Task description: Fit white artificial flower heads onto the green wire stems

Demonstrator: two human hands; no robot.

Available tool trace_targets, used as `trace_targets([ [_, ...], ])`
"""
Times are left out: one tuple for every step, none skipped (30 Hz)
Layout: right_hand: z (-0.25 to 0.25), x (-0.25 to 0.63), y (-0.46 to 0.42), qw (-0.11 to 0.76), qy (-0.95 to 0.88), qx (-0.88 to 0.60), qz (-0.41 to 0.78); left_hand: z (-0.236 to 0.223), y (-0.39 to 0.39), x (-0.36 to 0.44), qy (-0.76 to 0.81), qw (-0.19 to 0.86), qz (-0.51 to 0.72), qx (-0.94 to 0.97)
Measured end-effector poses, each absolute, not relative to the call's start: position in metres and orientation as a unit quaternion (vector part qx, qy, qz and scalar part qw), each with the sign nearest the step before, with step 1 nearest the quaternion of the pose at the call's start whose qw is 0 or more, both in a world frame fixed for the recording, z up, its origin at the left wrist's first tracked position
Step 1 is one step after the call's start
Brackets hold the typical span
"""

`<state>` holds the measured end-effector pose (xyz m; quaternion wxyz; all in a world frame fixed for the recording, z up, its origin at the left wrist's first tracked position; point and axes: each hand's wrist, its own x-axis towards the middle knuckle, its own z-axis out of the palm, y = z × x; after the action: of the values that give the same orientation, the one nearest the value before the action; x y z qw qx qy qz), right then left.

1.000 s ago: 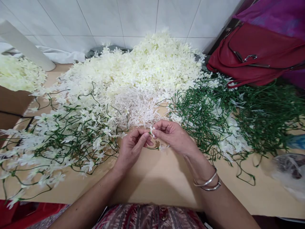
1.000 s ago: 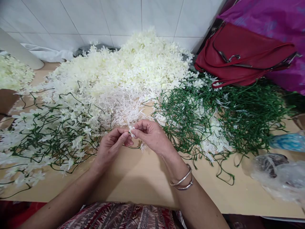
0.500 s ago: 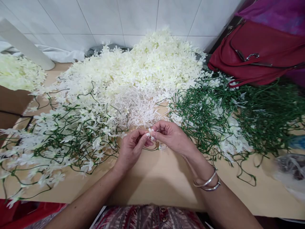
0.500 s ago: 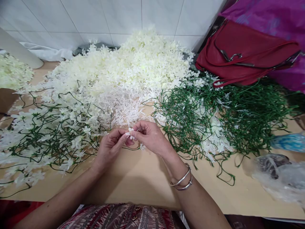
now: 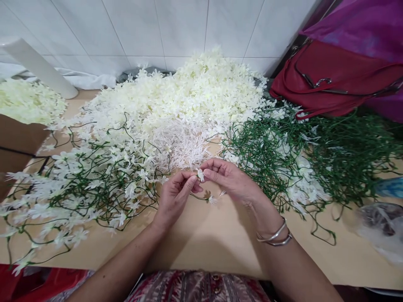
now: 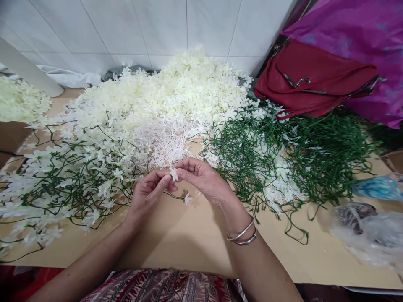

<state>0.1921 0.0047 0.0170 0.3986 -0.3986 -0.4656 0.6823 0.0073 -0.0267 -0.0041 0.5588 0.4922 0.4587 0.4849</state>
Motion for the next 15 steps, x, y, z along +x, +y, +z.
trace_targets([
  [0.0165,0.1918,0.0048,0.398,-0.469,-0.398,0.681,-0.0043,-0.0269,0.0073,0.457,0.562,0.488,0.487],
  [0.0158,0.1913,0.0049,0.398,-0.471,-0.399,0.678,-0.0046,-0.0271,0.0073,0.456,0.565,0.491,0.482],
  [0.0151,0.1906,0.0050,0.400,-0.474,-0.401,0.675,-0.0049,-0.0273,0.0074,0.457,0.566,0.493,0.477],
  [0.0145,0.1898,0.0050,0.402,-0.475,-0.404,0.670,-0.0050,-0.0274,0.0075,0.459,0.567,0.494,0.472],
  [0.0140,0.1889,0.0049,0.404,-0.476,-0.407,0.666,-0.0051,-0.0275,0.0077,0.463,0.567,0.495,0.469],
  [0.0138,0.1881,0.0048,0.404,-0.477,-0.412,0.663,-0.0052,-0.0275,0.0078,0.466,0.565,0.495,0.467],
  [0.0137,0.1874,0.0046,0.403,-0.478,-0.416,0.660,-0.0053,-0.0275,0.0079,0.469,0.564,0.494,0.466],
  [0.0137,0.1870,0.0044,0.400,-0.480,-0.419,0.658,-0.0055,-0.0274,0.0080,0.471,0.563,0.494,0.466],
  [0.0139,0.1867,0.0043,0.396,-0.484,-0.422,0.656,-0.0057,-0.0273,0.0080,0.472,0.562,0.494,0.466],
  [0.0140,0.1868,0.0043,0.392,-0.488,-0.424,0.654,-0.0060,-0.0272,0.0080,0.473,0.561,0.494,0.467],
  [0.0140,0.1872,0.0043,0.389,-0.492,-0.427,0.652,-0.0063,-0.0272,0.0079,0.472,0.561,0.493,0.468],
  [0.0140,0.1878,0.0045,0.387,-0.494,-0.429,0.650,-0.0066,-0.0272,0.0078,0.470,0.561,0.492,0.471],
  [0.0138,0.1885,0.0047,0.386,-0.494,-0.432,0.648,-0.0066,-0.0272,0.0077,0.467,0.562,0.491,0.474],
  [0.0137,0.1894,0.0049,0.386,-0.494,-0.434,0.647,-0.0065,-0.0271,0.0075,0.464,0.563,0.489,0.478],
  [0.0136,0.1902,0.0052,0.386,-0.493,-0.435,0.647,-0.0062,-0.0271,0.0073,0.461,0.564,0.487,0.482],
])
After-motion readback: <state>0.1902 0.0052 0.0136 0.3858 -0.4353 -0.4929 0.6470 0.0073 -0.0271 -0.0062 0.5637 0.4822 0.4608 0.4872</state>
